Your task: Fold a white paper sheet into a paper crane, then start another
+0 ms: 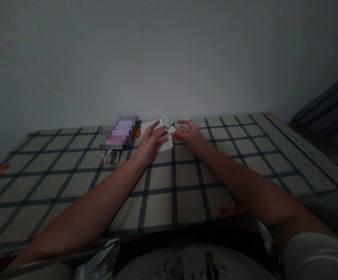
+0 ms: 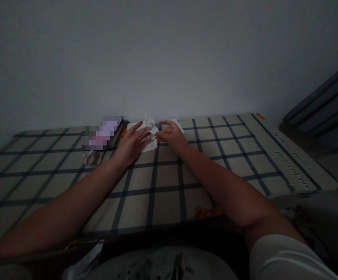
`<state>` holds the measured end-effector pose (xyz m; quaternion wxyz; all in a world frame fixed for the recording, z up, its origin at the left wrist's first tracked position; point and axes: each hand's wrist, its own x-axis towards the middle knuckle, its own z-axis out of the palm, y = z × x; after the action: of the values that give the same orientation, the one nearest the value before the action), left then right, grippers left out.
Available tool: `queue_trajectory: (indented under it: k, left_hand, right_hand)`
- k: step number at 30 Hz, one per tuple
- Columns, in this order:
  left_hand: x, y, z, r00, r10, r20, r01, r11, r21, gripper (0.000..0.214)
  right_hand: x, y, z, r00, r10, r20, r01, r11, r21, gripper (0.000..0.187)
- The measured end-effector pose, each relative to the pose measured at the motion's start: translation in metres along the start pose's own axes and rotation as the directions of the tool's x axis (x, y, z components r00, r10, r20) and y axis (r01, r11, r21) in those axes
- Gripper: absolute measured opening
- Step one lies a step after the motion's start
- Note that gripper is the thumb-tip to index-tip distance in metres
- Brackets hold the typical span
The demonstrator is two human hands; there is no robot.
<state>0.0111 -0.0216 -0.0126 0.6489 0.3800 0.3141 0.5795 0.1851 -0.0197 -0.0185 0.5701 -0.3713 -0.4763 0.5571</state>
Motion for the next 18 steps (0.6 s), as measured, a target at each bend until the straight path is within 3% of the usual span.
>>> queue_trajectory:
  k: [3, 7, 10, 13, 15, 18]
  left_hand:
    - [-0.003, -0.006, 0.0, 0.997, 0.007, 0.072, -0.013, 0.996, 0.087, 0.063]
    - [-0.002, -0.004, -0.002, 0.997, -0.01, 0.081, 0.003, 0.996, 0.084, 0.036]
    - [0.0, 0.001, -0.003, 0.991, -0.098, 0.089, 0.096, 0.995, 0.029, 0.017]
    - [0.0, 0.004, -0.003, 0.972, -0.223, 0.074, 0.225, 0.974, -0.012, 0.01]
    - [-0.001, 0.004, -0.002, 0.957, -0.283, 0.069, 0.283, 0.959, 0.008, 0.009]
    - [-0.003, 0.003, -0.002, 0.952, -0.291, 0.095, 0.285, 0.956, 0.069, 0.011]
  right_hand:
    - [-0.001, 0.003, 0.002, 1.0, -0.02, 0.017, 0.021, 0.996, -0.081, 0.049]
    - [-0.005, 0.0, 0.006, 0.99, -0.009, 0.141, 0.027, 0.992, -0.127, 0.041]
    - [-0.008, -0.005, 0.005, 0.972, -0.019, 0.232, 0.053, 0.988, -0.143, 0.035]
    - [-0.008, -0.008, 0.002, 0.975, -0.113, 0.19, 0.154, 0.965, -0.212, 0.031]
    - [-0.007, -0.008, -0.001, 0.963, -0.212, 0.164, 0.256, 0.911, -0.323, 0.029]
    - [-0.005, -0.007, -0.003, 0.922, -0.31, 0.231, 0.386, 0.76, -0.522, 0.028]
